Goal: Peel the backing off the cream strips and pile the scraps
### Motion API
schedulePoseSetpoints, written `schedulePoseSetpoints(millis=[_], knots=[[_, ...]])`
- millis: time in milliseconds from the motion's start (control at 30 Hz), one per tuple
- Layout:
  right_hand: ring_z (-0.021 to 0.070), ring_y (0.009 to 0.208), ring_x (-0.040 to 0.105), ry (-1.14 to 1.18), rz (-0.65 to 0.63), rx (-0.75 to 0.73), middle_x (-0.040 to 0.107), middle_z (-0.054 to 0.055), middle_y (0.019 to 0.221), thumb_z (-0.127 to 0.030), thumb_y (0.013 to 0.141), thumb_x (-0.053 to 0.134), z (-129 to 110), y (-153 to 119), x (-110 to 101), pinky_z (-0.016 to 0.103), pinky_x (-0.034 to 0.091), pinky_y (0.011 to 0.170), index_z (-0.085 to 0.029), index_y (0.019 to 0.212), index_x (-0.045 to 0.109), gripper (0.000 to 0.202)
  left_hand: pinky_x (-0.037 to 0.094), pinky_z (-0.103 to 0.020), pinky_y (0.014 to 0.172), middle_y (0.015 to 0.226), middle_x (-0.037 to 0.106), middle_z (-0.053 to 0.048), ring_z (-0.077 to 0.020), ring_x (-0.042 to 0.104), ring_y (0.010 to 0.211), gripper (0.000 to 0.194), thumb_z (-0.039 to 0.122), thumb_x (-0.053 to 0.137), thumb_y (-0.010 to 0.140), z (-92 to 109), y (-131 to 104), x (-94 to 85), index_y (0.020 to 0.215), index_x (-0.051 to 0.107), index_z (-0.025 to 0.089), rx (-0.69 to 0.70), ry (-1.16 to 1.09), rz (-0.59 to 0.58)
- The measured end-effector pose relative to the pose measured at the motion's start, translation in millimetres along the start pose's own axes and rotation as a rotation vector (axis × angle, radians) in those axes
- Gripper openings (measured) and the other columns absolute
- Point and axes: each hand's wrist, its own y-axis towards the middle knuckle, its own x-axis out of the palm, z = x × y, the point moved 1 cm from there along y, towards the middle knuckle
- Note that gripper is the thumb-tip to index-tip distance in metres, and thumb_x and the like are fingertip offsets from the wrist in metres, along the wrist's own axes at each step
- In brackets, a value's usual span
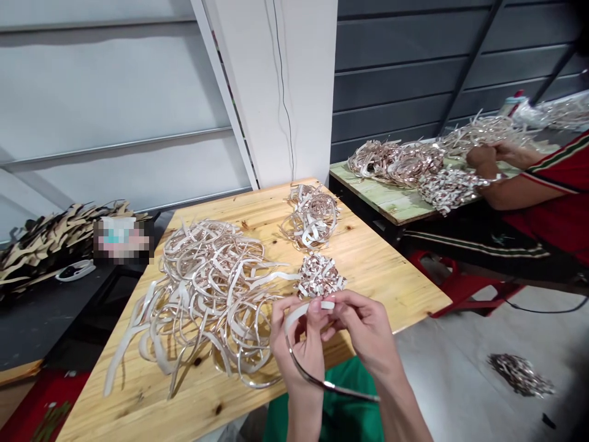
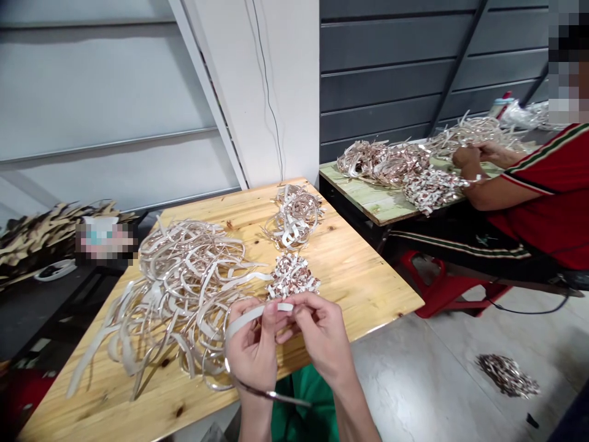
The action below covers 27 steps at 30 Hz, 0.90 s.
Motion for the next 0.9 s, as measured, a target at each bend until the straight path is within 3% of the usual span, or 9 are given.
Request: schedulePoseSetpoints(millis=[100, 300, 500, 733, 900], knots=[[0.0197, 0.054, 0.073, -0.010, -0.013, 0.001, 0.082, 0.006, 0.079, -0.050, 0.087, 0.085, -1, -1, 2, 0.030, 0.066, 0.049, -0.019, 0.085, 0.080, 0.032, 0.071, -0.033, 0.068, 0.105, 0.069, -0.010, -0.0236, 0.080, 0.081, 0.032, 0.048, 0.075, 0.098, -1, 2, -3.7, 0.094, 0.077, 0.016, 0.011, 0.009, -0.009], [0.0157, 0.054, 0.071, -0.063, -0.014, -0.032, 0.080, 0.004, 0.074, -0.048, 0.083, 0.093, -6, -6, 7, 0.023, 0.065, 0.054, -0.019, 0.086, 0.079, 0.033, 0.067, -0.034, 0.083, 0.106, 0.076, -0.009, -0.0229, 0.077, 0.097, 0.024, 0.032, 0.065, 0.107, 4, 4, -11.0, 0.094, 0.082, 0.021, 0.198, 0.150, -0.088], [0.0178, 0.067, 0.074, -0.316, 0.005, -0.108, 0.081, 0.006, 0.084, -0.042, 0.099, 0.077, -8, -18, 3, 0.021, 0.062, 0.055, -0.019, 0.099, 0.080, 0.023, 0.063, -0.030, 0.089, 0.100, 0.081, -0.004, -0.0200, 0.077, 0.098, 0.020, 0.021, 0.066, 0.105, 18, 7, -16.0, 0.099, 0.084, 0.027, 0.318, 0.200, -0.194], [0.0155, 0.061, 0.067, -0.532, -0.017, -0.214, 0.072, 0.002, 0.073, -0.030, 0.100, 0.071, -15, -22, 4, 0.022, 0.054, 0.057, -0.020, 0.089, 0.076, 0.016, 0.062, -0.030, 0.082, 0.092, 0.081, -0.004, -0.0205, 0.077, 0.088, 0.018, 0.023, 0.069, 0.103, 25, 9, -21.9, 0.095, 0.085, 0.025, 0.341, 0.233, -0.213], [0.0154, 0.058, 0.061, -0.528, 0.114, -0.240, 0.066, 0.000, 0.066, -0.028, 0.096, 0.069, -11, -24, 12, 0.024, 0.050, 0.055, -0.020, 0.080, 0.071, 0.018, 0.061, -0.031, 0.081, 0.089, 0.080, -0.006, -0.0225, 0.077, 0.086, 0.026, 0.032, 0.066, 0.105, 27, 5, -23.0, 0.090, 0.085, 0.024, 0.260, 0.292, -0.127]])
